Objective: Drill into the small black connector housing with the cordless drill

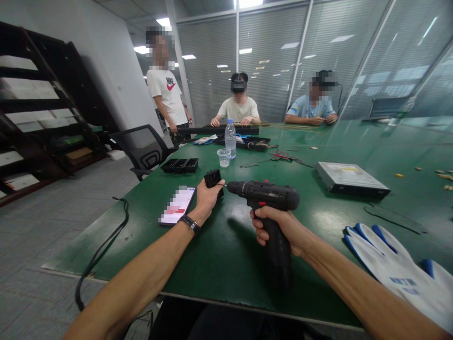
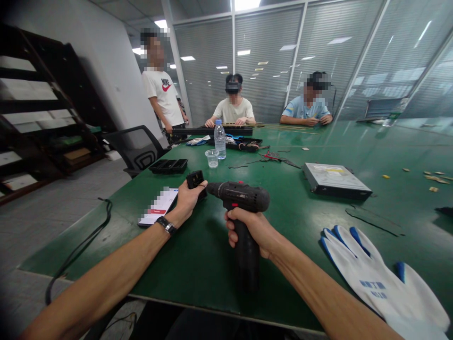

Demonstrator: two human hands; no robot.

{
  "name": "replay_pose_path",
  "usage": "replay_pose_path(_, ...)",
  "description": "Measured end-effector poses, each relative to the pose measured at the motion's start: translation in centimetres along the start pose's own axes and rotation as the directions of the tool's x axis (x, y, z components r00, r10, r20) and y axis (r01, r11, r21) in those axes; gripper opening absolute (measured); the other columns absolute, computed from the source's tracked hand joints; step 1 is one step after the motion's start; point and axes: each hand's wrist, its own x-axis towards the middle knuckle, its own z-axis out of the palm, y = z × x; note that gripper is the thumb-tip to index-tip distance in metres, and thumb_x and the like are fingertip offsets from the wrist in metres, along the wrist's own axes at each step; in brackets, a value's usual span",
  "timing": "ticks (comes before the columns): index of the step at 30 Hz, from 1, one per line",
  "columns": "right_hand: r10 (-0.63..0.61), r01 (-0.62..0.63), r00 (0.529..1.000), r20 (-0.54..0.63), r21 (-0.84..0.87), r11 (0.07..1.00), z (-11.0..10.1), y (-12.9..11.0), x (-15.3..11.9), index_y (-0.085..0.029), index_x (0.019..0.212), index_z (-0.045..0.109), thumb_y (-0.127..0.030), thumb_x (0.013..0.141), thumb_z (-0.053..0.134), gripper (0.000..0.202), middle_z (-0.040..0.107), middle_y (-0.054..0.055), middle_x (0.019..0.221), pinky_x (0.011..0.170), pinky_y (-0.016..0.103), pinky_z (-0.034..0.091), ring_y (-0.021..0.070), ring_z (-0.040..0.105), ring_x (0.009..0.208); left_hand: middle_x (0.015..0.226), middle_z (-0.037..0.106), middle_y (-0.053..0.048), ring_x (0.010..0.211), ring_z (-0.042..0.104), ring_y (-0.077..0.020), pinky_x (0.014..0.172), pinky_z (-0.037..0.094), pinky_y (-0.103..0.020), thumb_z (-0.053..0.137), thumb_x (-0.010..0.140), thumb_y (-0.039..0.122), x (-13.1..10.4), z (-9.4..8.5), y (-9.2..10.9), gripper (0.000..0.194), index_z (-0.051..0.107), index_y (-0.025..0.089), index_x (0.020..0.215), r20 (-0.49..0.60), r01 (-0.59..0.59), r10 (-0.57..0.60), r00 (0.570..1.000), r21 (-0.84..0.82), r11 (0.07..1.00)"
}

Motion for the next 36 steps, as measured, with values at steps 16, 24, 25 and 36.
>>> replay_pose_path(16,0.001,-0.001,1.0,-0.003,0.001,1.0,-0.12,0.07,0.02,-0.015,0.081,0.07,-0.033,0.071,0.086,0.026,0.057,-0.004,0.065,0.049,0.027,0.049,0.0099,0.05,0.048,0.094,0.076,-0.006,0.084,0.066,-0.0191,0.077,0.053,-0.03,0.093,0.067,0.039,-0.04,0.05,0.09,0.045,0.074,0.015,0.101,0.003,-0.002,0.002,1.0,0.001,1.0)
replay_pose_path(24,0.001,-0.001,1.0,0.007,0.007,1.0,-0.21,0.12,0.06,-0.015,0.081,0.07,-0.032,0.074,0.085,0.024,0.057,-0.003,0.066,0.05,0.027,0.05,0.0102,0.051,0.049,0.096,0.077,-0.007,0.085,0.068,-0.0202,0.08,0.053,-0.032,0.092,0.068,0.04,-0.13,0.05,0.25,0.044,0.075,0.015,0.101,0.001,0.002,-0.002,1.0,0.005,1.0)
replay_pose_path(25,-0.001,0.001,1.0,0.006,0.005,1.0,-0.17,0.11,0.04,-0.015,0.081,0.07,-0.032,0.074,0.085,0.024,0.057,-0.003,0.065,0.05,0.027,0.049,0.0103,0.05,0.049,0.096,0.077,-0.007,0.085,0.068,-0.0203,0.081,0.054,-0.033,0.092,0.068,0.04,-0.13,0.05,0.23,0.044,0.075,0.015,0.1,0.001,0.003,-0.003,1.0,0.003,1.0)
replay_pose_path(36,-0.005,0.005,1.0,-0.001,-0.014,1.0,0.08,0.01,-0.08,-0.016,0.081,0.069,-0.033,0.074,0.084,0.023,0.056,-0.003,0.066,0.05,0.028,0.049,0.0104,0.05,0.049,0.096,0.077,-0.007,0.086,0.069,-0.0205,0.081,0.054,-0.032,0.092,0.069,0.04,-0.04,-0.02,0.05,0.044,0.075,0.015,0.101,0.001,-0.002,0.002,1.0,0.015,1.0)
